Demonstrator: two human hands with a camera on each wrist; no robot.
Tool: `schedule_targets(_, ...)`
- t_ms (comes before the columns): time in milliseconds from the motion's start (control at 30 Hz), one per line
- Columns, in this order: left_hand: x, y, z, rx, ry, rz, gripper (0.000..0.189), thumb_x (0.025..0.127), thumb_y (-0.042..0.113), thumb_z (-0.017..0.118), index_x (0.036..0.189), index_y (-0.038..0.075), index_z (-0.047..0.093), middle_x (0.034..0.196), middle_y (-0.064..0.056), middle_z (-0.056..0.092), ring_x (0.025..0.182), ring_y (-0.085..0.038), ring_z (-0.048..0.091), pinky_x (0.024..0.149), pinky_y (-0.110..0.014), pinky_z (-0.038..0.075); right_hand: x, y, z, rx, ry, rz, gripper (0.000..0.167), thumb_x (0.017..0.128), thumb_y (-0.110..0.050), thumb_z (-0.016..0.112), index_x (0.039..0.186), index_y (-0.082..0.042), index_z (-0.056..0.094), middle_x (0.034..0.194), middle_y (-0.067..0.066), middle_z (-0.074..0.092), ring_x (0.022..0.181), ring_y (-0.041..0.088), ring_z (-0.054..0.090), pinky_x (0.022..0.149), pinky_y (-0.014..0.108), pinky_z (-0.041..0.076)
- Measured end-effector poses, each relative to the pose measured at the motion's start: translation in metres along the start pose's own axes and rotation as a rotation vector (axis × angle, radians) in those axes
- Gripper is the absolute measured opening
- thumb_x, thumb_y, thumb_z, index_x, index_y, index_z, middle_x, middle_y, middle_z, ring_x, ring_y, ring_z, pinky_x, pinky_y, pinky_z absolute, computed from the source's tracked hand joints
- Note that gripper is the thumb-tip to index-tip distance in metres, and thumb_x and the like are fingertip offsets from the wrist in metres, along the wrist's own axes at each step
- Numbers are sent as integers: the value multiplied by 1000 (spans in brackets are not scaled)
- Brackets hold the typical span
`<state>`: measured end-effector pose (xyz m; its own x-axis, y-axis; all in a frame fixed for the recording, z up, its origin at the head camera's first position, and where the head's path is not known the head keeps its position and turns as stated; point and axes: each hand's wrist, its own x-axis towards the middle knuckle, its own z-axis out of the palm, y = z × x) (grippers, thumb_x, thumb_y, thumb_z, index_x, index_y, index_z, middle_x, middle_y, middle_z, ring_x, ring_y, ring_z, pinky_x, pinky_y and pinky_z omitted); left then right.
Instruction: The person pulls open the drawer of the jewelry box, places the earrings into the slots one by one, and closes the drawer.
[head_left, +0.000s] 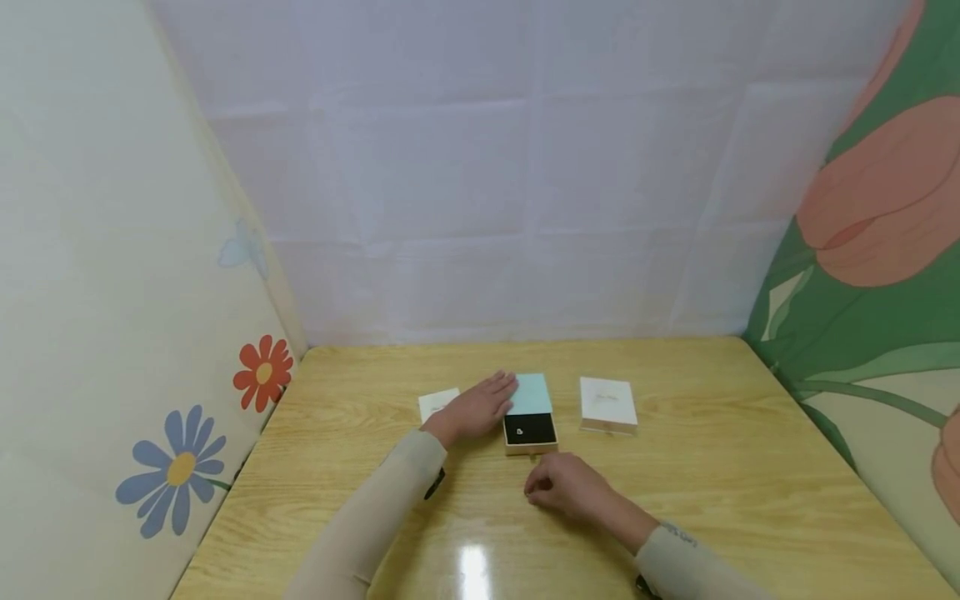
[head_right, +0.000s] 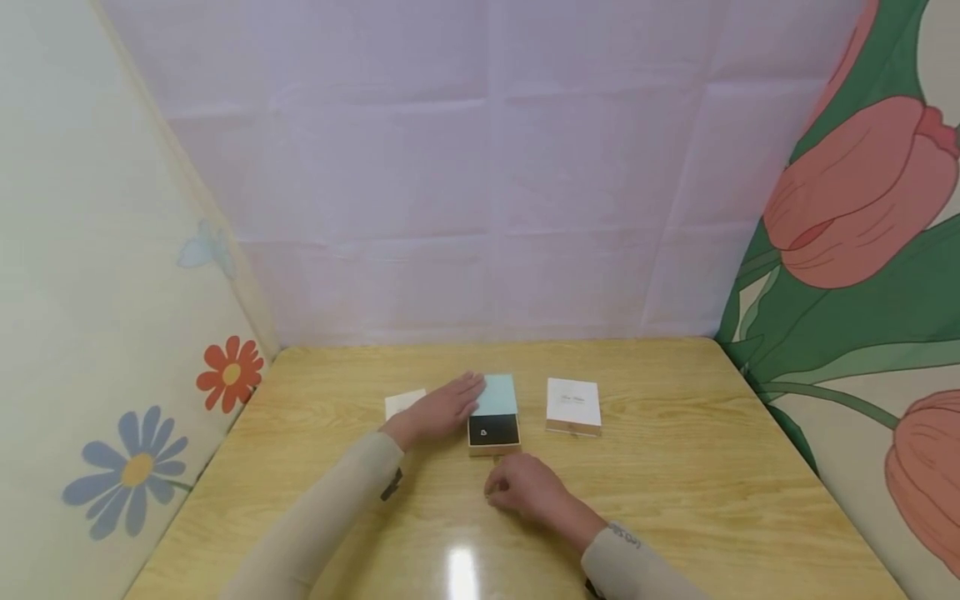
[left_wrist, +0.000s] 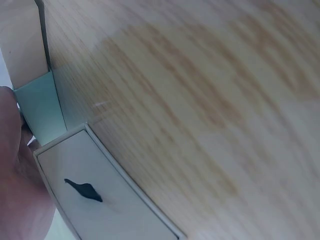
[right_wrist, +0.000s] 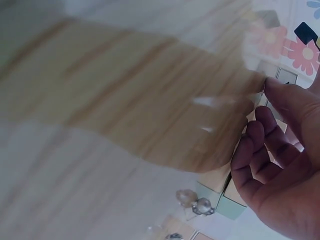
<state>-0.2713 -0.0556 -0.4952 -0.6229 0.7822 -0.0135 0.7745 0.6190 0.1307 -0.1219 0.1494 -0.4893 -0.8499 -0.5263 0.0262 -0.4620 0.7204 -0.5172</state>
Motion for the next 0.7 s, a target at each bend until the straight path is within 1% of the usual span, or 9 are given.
schedule_targets(100, -1, 2, -2, -12, 3, 6, 55, 113, 32, 26, 161, 5, 21, 169, -10, 18, 156, -27, 13, 127, -39, 17, 3, 0, 2, -8, -1, -8, 1, 86, -15, 78, 87, -15, 78, 82, -15, 65, 75, 0, 55, 69, 24, 51)
schedule_targets(233, 0, 2, -1, -6, -1, -2, 55, 113, 33, 26, 162, 6, 21, 169, -9, 18, 157, -26, 12, 127, -38, 16, 5, -1, 2, 4, 4, -2, 6, 87, -12, 76, 83, -16, 75, 80, -14, 60, 72, 0, 51, 64, 22, 48)
schedule_targets(267, 0, 1, -1, -3, -2, -3, 56, 113, 33, 26, 162, 6, 20, 169, -9, 18, 157, -26, 11, 127, -37, 16, 5, -2, 2, 3, 7, 6, 8, 86, -10, 76, 83, -18, 75, 80, -14, 60, 72, 1, 51, 65, 23, 48)
schedule_targets(433, 2, -1, 2, 8, -9, -5, 56, 113, 33, 25, 162, 6, 20, 169, -9, 17, 157, -25, 10, 127, -36, 14, 6, -4, -1, 40, 12, 95, 8, 90, -13, 71, 85, -18, 75, 83, -11, 63, 75, 4, 55, 68, 26, 51)
schedule_targets(533, 3, -2, 3, 13, -4, 4, 56, 113, 33, 25, 161, 5, 20, 169, -10, 17, 157, -26, 10, 127, -37, 14, 6, -4, -3, 72, 38, 120, 8, 90, -13, 70, 85, -16, 74, 83, -10, 64, 75, 7, 56, 69, 27, 52)
schedule_targets(633, 3, -3, 4, 14, 4, 12, 56, 113, 33, 24, 161, 5, 20, 169, -10, 17, 157, -26, 11, 127, -37, 14, 6, -3, -6, 83, 66, 118, 7, 89, -11, 69, 85, -14, 75, 81, -8, 66, 74, 7, 57, 68, 27, 53)
schedule_targets(700, 3, -3, 4, 7, 5, 12, 56, 113, 33, 25, 161, 5, 20, 169, -10, 17, 157, -26, 11, 127, -37, 14, 7, -2, -8, 86, 68, 134, 7, 90, -11, 69, 87, -13, 75, 81, -7, 67, 74, 7, 57, 67, 26, 52)
